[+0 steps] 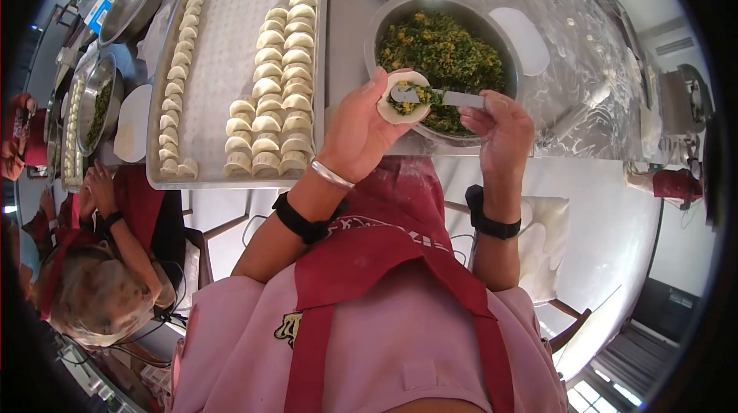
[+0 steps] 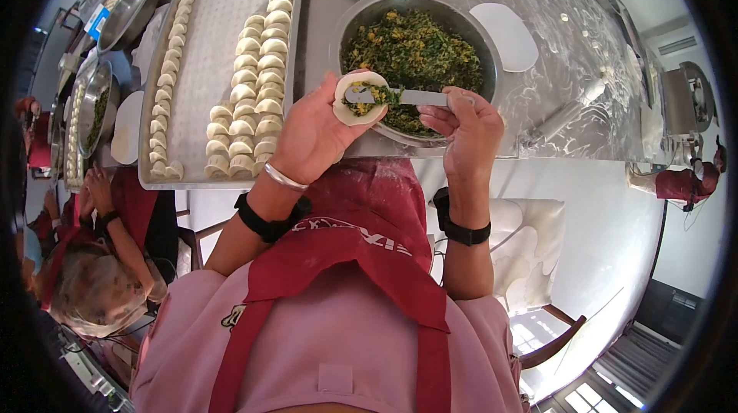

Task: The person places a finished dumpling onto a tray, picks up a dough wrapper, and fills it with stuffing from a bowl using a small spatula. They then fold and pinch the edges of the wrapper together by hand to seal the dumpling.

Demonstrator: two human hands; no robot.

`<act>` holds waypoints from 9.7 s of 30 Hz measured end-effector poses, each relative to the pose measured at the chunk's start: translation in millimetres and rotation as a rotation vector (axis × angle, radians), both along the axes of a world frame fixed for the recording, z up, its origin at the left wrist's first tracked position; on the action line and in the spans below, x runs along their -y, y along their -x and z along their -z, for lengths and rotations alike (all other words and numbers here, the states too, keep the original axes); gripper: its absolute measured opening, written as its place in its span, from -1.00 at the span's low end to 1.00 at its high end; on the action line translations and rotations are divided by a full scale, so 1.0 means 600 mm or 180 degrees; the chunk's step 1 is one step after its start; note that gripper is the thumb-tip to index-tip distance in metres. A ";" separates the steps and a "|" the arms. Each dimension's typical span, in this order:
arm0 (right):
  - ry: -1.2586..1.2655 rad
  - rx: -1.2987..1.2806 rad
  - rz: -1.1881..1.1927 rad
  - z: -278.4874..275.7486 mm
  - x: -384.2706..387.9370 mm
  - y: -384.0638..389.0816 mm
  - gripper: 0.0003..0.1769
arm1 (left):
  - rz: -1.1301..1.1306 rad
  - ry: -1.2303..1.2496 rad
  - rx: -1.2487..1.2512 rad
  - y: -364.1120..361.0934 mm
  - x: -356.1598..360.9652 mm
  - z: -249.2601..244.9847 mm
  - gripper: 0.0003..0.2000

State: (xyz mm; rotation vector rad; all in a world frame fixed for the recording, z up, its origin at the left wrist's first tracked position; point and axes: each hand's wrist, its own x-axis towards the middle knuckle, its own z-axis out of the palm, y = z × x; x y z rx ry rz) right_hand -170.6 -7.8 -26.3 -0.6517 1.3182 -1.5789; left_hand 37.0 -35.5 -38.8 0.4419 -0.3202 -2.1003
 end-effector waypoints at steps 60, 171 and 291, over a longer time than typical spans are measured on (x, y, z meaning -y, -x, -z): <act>0.2099 -0.3533 -0.0657 -0.020 -0.037 -0.070 -0.78 | 0.0228 0.0368 0.0459 -0.005 -0.045 -0.043 -0.67; 0.1557 -0.1156 -0.0635 -0.032 -0.038 -0.108 -0.80 | -0.0196 0.1316 0.1440 -0.002 -0.074 -0.069 -0.55; 0.1790 -0.2405 -0.0799 -0.043 -0.038 -0.120 -0.68 | 0.0005 0.0508 -0.0037 -0.010 -0.090 -0.042 -0.54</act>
